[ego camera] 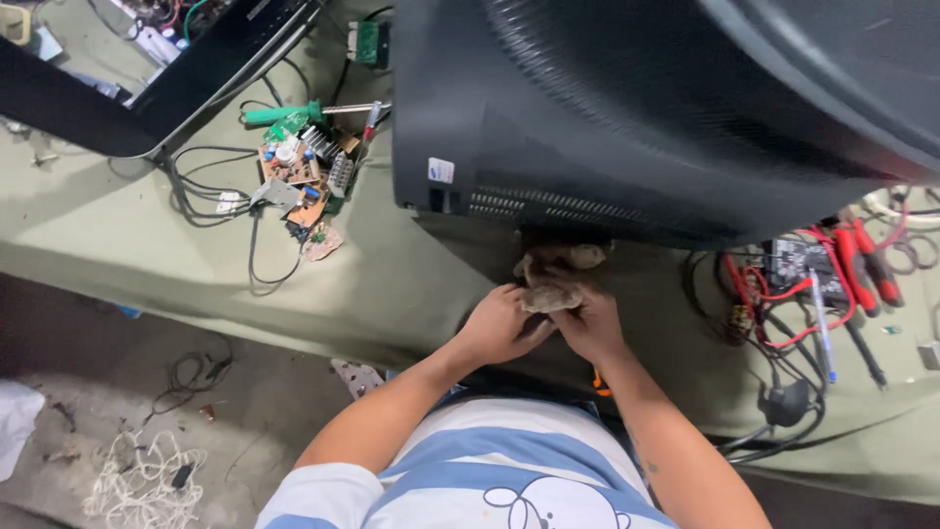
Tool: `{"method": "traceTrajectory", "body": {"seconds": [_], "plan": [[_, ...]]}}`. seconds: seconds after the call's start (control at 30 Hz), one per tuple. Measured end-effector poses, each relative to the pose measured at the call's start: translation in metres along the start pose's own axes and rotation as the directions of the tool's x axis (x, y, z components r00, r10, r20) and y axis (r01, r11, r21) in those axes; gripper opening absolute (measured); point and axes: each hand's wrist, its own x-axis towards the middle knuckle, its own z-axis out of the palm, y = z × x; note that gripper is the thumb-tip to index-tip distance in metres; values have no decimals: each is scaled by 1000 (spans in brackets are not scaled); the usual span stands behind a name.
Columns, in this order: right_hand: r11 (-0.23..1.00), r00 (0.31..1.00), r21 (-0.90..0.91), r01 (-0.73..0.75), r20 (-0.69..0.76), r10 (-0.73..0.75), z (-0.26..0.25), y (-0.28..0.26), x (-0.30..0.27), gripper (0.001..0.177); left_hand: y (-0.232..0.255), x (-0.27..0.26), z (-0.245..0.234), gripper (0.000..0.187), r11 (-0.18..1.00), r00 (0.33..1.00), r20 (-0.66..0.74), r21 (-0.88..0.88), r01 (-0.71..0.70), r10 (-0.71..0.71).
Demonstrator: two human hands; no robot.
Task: The person cleans the back and bottom edges of a black CRT television using a cloth and a screwdriver. They wipe the surface and use the screwdriver to scrape or clean the crevices along the bottom edge of the device.
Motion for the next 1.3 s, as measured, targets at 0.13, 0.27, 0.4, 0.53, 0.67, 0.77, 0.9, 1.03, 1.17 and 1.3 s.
{"method": "traceTrajectory", "body": {"seconds": [0.13, 0.27, 0.4, 0.53, 0.67, 0.77, 0.9, 1.03, 1.17, 1.3], "plan": [[987, 998, -148, -56, -16, 55, -2, 1, -5, 18, 9, -2, -2, 29, 983, 992, -18, -139, 123, -127], [972, 988, -181, -153, -11, 153, -8, 23, -12, 18, -8, -4, 2, 22, 977, 998, -29, -208, 48, -55], [992, 992, 12, -125, 24, 124, 0, 11, -11, 59, -17, -11, 14, 22, 974, 999, -7, -222, 42, -44], [982, 994, -168, -87, 47, 96, 1, -15, 2, 57, -24, -16, 23, 20, 977, 997, -30, -202, 67, -75], [934, 991, -351, -68, 81, 103, 0, -25, 6, 39, -18, -14, 21, 24, 971, 989, -59, -204, 121, -136], [938, 984, -331, -98, 109, 142, 0, -26, 6, 41, -19, -15, 24, 20, 980, 992, -98, -190, 59, -78], [898, 958, -358, -257, 31, 286, -4, -4, 0, 36, -11, -1, 9, 29, 985, 996, -83, -174, 7, -21], [961, 950, -121, -251, -220, 220, -20, 2, -16, 21, -1, 11, -3, 13, 968, 996, -34, -239, 77, -88], [945, 847, -122, -302, -490, 207, -91, -13, -48, 40, -8, 11, 0, 19, 951, 996, 39, -299, 85, -77], [988, 413, 157, 4, -900, 141, -168, -51, 31, 54, -1, 29, -13, 21, 929, 980, 148, -327, 172, -129]]}}
